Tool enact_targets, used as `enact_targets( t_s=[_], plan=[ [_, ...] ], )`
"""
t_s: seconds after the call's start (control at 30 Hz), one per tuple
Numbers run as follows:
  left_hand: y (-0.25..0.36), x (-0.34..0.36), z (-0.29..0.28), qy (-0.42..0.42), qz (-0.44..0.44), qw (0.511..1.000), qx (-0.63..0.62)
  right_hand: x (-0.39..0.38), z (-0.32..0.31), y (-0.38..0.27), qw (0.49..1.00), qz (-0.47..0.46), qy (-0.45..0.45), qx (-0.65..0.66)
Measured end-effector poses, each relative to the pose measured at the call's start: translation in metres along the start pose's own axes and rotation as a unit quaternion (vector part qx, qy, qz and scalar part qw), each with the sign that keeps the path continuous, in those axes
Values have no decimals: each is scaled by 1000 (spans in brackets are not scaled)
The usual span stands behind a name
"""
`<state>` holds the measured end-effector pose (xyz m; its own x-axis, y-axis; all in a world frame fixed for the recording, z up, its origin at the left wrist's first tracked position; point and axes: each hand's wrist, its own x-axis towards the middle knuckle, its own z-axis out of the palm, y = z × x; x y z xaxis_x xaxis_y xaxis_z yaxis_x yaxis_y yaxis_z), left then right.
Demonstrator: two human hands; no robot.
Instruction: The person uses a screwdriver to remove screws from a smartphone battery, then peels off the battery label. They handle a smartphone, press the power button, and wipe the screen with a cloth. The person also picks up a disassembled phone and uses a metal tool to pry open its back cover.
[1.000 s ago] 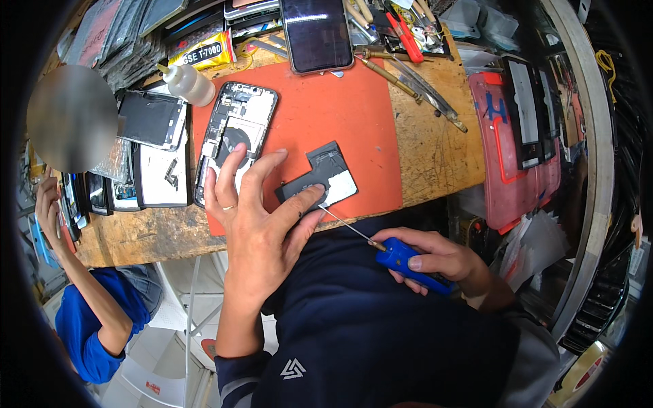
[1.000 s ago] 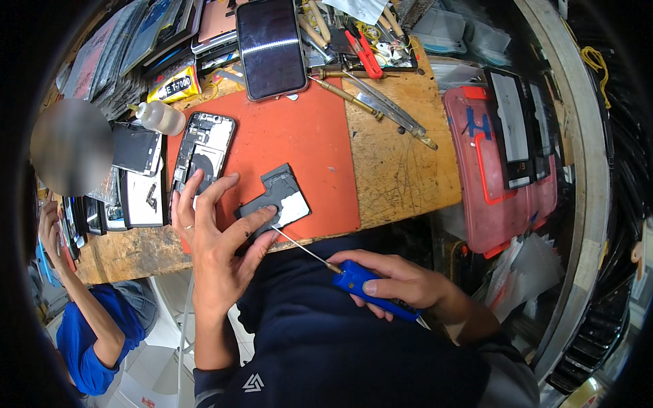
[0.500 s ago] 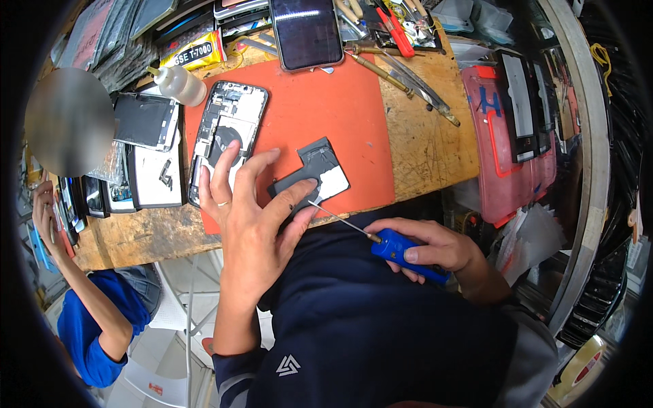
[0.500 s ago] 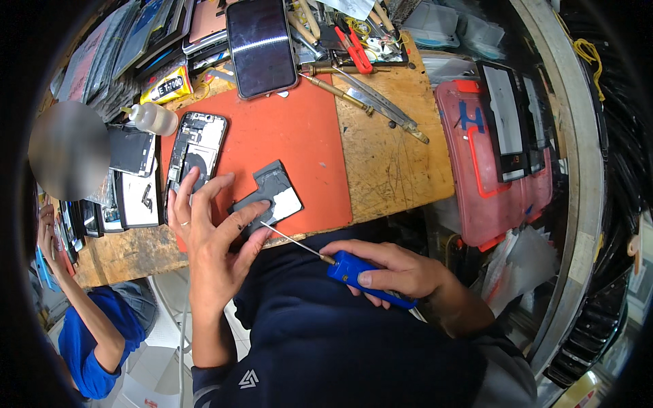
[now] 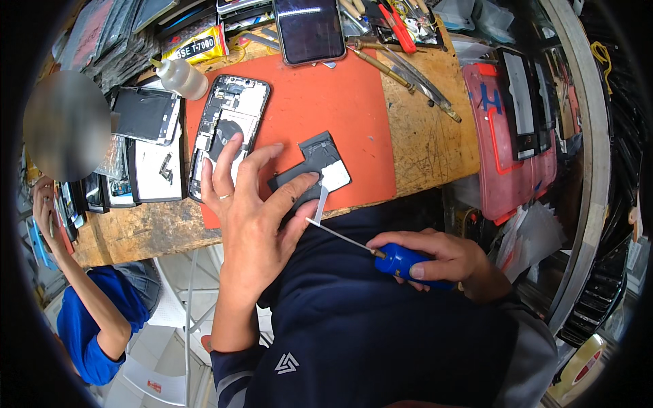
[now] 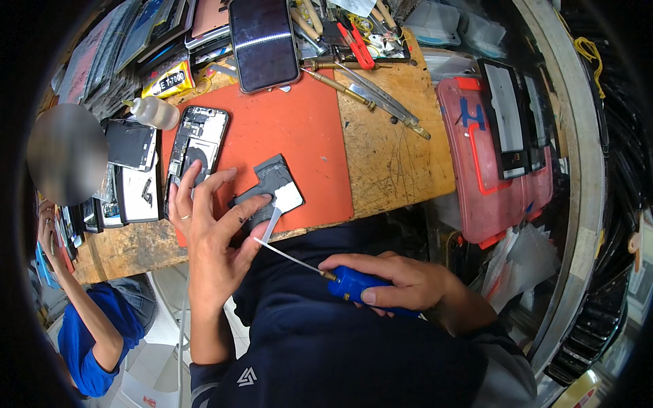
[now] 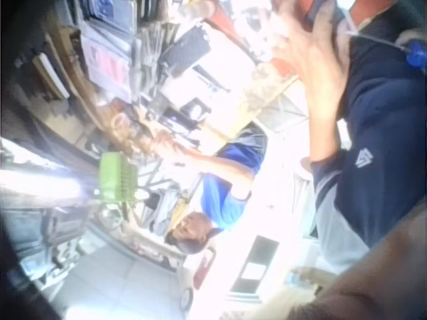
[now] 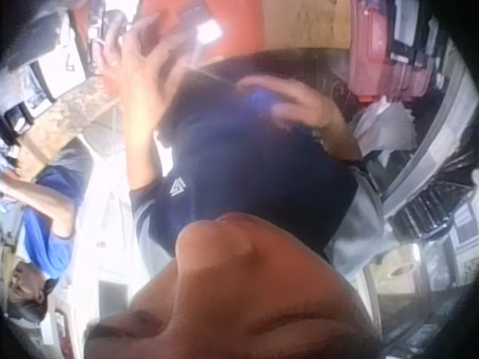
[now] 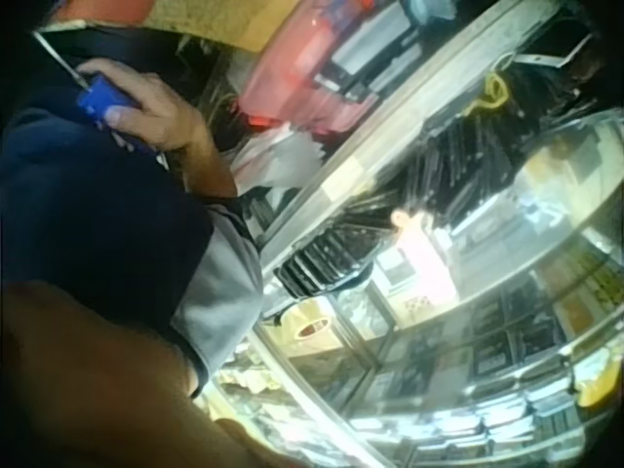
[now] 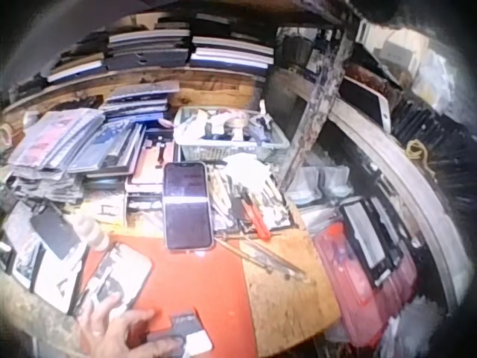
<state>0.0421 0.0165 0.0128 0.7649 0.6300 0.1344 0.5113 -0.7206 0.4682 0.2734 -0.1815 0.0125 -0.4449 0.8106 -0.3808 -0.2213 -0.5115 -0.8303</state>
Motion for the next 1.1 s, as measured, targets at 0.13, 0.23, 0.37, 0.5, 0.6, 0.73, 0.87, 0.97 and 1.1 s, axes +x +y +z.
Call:
enact_targets(
  t_s=[0.13,0.23,0.37,0.5,0.6,0.73,0.87,0.97,1.1],
  plan=[
    [2,1,-1,-1,-4,1000,-3,0,1,-9,998,-7,-50,-22],
    [2,0,-1,-3,-4,1000,-3,1,2,3,985,-119,-75,-96],
    [2,0,0,-5,-9,1000,0,1,-4,1,996,-55,-44,-47],
    [3,1,-2,-10,-7,1000,-8,2,-5,4,999,20,24,27],
    [3,1,0,-4,-9,1000,-7,1,-7,1,996,40,58,46],
    [5,0,0,2,-12,1000,-1,0,-7,3,995,42,85,36],
    [5,0,0,6,-11,1000,10,-3,-3,0,998,17,52,3],
    [5,-1,-1,3,-12,1000,9,-7,-2,-2,1000,0,14,-25],
    [5,-1,0,7,-11,1000,10,-5,1,-9,999,-26,-7,-47]
  ],
)
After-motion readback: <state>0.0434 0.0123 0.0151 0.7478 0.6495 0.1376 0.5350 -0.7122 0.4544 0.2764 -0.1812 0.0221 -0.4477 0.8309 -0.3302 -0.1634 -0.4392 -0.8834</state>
